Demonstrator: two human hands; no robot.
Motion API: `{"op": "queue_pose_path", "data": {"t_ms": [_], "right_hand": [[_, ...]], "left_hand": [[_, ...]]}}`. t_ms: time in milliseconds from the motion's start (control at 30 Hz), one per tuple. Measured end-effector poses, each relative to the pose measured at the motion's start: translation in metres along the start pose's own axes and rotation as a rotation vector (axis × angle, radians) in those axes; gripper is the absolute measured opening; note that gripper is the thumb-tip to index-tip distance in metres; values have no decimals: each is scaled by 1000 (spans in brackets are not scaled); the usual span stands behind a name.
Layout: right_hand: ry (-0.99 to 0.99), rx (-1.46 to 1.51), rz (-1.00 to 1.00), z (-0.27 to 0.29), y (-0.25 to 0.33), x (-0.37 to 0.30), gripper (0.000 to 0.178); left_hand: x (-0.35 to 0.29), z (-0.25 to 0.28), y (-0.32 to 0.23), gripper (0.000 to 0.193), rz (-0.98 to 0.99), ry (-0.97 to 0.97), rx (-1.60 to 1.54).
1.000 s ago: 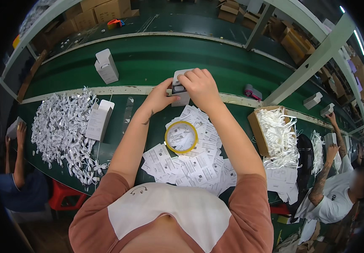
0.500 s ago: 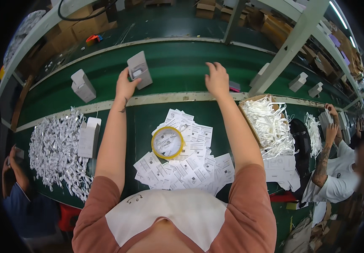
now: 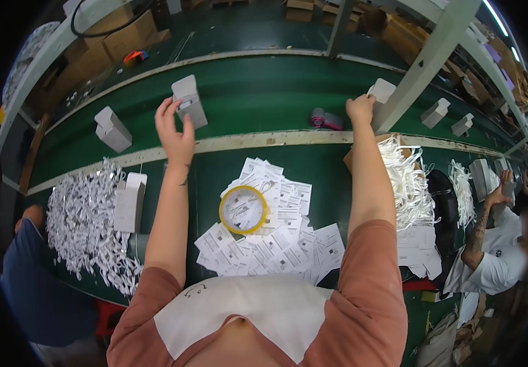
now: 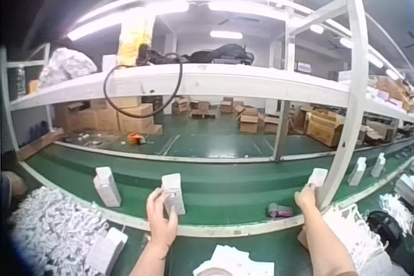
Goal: Packing electronic items and manuals into boxes on an assembly line.
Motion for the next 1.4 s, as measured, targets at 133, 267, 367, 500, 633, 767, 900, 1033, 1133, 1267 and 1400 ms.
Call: {"op": "queue_pose_path", "data": {"t_ms": [133, 267, 367, 500, 633, 767, 900, 1033, 1133, 1267, 1400], "right_hand": [[-61, 30, 286, 3, 25, -22, 47], [-17, 120, 437, 11, 55, -56, 44], [-28, 200, 545, 20, 74, -84, 42], [169, 429, 636, 53, 125, -145, 42], [396, 592, 865, 62, 167, -214, 47], [433, 770, 971, 59, 180, -225, 37], [47, 568, 647, 24, 126, -139, 36], [11, -74, 607, -42, 54, -110, 51], [339, 162, 480, -59, 43, -101, 51], [326, 459, 485, -16, 80, -113, 47], [354, 1256, 270, 32, 121, -138, 36]], "left_hand": [[-12, -6, -28, 30, -12, 128, -153], [-33, -21, -38, 32, 13, 281, -218], [-49, -34, -45, 36, 52, 413, -302], [-55, -44, -52, 61, 99, 576, -331], [-53, -49, -58, 80, 78, 560, -316], [-63, -63, -40, 66, 393, 651, -591], [-65, -56, -34, 58, 471, 657, -583], [-62, -49, -40, 58, 353, 734, -457], [-63, -50, -40, 58, 348, 712, -445], [-71, -59, -37, 59, 374, 790, -354], [-69, -63, -38, 60, 341, 769, -319]]}}
Point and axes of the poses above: each hand's wrist, its own x-axis towards the middle knuckle, its own z-axis out of the back of the hand, y = z × x, the point moved 4 cm from there along x, towards the middle knuckle, and after that the axes turned 8 degrees about x, right-handed, at the moved point
